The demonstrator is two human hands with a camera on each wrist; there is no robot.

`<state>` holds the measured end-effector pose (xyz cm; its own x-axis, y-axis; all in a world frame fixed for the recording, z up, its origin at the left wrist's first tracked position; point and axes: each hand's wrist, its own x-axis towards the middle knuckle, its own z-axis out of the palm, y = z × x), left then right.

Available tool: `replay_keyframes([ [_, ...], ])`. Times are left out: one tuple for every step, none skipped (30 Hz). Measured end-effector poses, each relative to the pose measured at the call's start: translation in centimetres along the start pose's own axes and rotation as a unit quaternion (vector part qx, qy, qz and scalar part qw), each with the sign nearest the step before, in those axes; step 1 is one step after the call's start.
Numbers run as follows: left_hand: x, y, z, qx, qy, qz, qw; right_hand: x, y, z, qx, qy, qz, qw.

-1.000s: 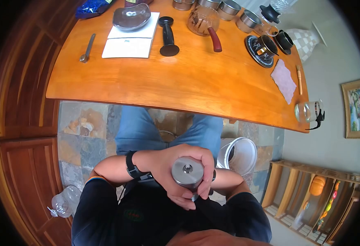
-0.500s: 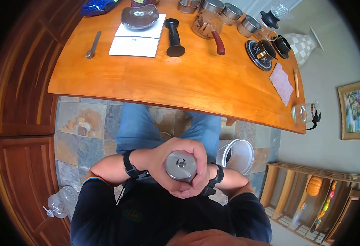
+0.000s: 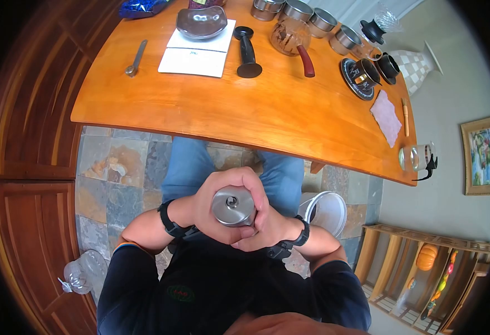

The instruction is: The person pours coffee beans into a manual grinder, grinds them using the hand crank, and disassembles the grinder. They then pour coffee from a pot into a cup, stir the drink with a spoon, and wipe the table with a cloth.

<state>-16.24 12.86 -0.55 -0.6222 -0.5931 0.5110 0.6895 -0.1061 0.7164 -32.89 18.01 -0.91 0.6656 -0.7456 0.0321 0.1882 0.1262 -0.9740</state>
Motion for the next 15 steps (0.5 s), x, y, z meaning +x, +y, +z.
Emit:
replay_keyframes([
  [0.1,0.3,0.0,0.024,-0.004,0.002,1.0,0.0,0.0,0.1,-0.003,0.022,0.001,1.0],
  [0.1,0.5,-0.1,0.048,-0.008,0.003,0.999,-0.1,0.2,0.1,-0.002,0.022,0.001,1.0],
  [0.0,0.5,-0.1,0.048,-0.008,0.003,0.999,-0.4,0.7,0.0,-0.019,0.032,0.009,0.999],
  [-0.1,0.5,0.0,0.055,0.002,0.002,0.999,-0.5,1.0,-0.1,-0.035,0.043,0.016,0.998],
  [-0.2,0.4,0.0,0.061,0.012,0.001,0.998,-0.5,0.9,0.0,-0.035,0.043,0.016,0.998],
  [-0.3,0.2,0.1,0.061,0.012,0.0,0.998,-0.4,0.8,0.0,-0.05,0.059,0.021,0.997],
  [-0.3,0.0,0.1,0.066,0.022,0.005,0.998,-0.3,0.6,0.1,-0.065,0.076,0.025,0.995],
  [-0.4,-0.2,0.2,0.07,0.031,0.01,0.997,-0.3,0.3,0.3,-0.065,0.078,0.025,0.995],
  [-0.4,-0.3,0.2,0.069,0.03,0.008,0.997,-0.2,0.0,0.4,-0.063,0.093,0.02,0.993],
  [-0.3,-0.3,0.3,0.078,0.036,0.014,0.996,-0.2,-0.1,0.5,-0.062,0.109,0.014,0.992],
  [-0.3,-0.4,0.3,0.087,0.042,0.019,0.995,-0.3,0.0,0.4,-0.062,0.111,0.014,0.992],
  [-0.3,-0.5,0.5,0.086,0.041,0.018,0.995,-0.5,0.3,0.1,-0.068,0.105,0.011,0.992],
  [-0.4,-0.5,0.8,0.098,0.065,0.017,0.993,-0.6,0.5,-0.2,-0.075,0.099,0.007,0.992],
  [-0.4,-0.6,1.0,0.111,0.088,0.015,0.99,-0.5,0.4,-0.8,-0.074,0.101,0.007,0.992],
  [-0.4,-0.7,1.1,0.11,0.087,0.013,0.99,-0.1,0.2,-1.5,-0.034,0.058,0.007,0.998],
])
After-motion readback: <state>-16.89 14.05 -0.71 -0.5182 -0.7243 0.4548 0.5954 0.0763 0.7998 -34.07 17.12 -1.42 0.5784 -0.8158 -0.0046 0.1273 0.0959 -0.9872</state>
